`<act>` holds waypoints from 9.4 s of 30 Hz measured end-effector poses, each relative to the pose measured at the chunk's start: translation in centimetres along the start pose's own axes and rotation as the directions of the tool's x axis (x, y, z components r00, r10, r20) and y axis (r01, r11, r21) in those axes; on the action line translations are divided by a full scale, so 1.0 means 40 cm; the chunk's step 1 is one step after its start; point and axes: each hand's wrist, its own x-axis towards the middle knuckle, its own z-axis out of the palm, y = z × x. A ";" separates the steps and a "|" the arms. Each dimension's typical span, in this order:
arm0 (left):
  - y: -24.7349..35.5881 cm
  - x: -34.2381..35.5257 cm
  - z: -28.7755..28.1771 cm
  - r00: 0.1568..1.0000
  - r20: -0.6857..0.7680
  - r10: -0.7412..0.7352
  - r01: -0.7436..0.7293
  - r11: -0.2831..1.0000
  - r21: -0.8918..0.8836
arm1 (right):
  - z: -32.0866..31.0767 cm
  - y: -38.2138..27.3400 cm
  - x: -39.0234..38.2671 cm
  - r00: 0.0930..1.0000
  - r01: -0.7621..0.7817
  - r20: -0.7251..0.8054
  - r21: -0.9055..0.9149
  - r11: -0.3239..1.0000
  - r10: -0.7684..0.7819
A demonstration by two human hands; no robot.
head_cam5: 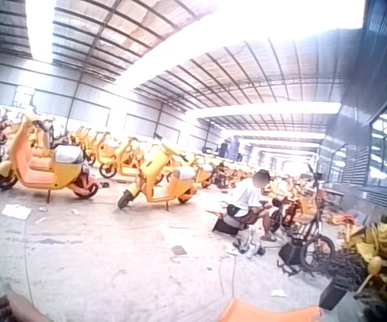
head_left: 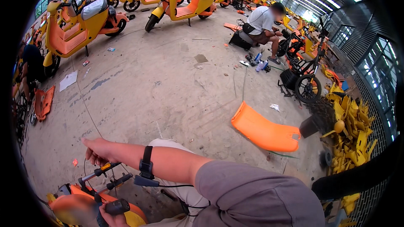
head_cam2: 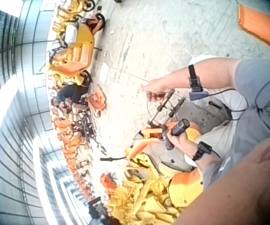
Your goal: The person uses a power drill to fasten screws into the frame of a yellow and orange scooter, then manipulates the handlebars and brake cables.
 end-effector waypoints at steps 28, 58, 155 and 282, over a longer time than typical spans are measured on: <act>-0.078 -0.052 0.093 0.817 0.085 0.570 -0.513 0.653 0.557 | 0.017 0.103 0.052 0.993 0.119 0.063 -0.465 0.877 -0.101; -0.256 -0.118 -0.019 0.689 0.459 0.561 -0.725 0.537 0.431 | 0.060 0.332 -0.275 0.931 0.162 0.364 -0.348 0.923 -0.026; -0.282 -0.090 0.158 0.473 0.720 0.508 -0.823 -0.036 0.566 | 0.044 0.261 -0.145 0.946 -0.083 -0.324 -0.244 0.966 0.000; -0.232 -0.165 0.208 0.876 0.225 0.426 -0.482 0.756 0.443 | 0.106 0.307 -0.112 0.997 0.031 -0.061 -0.091 0.995 -0.037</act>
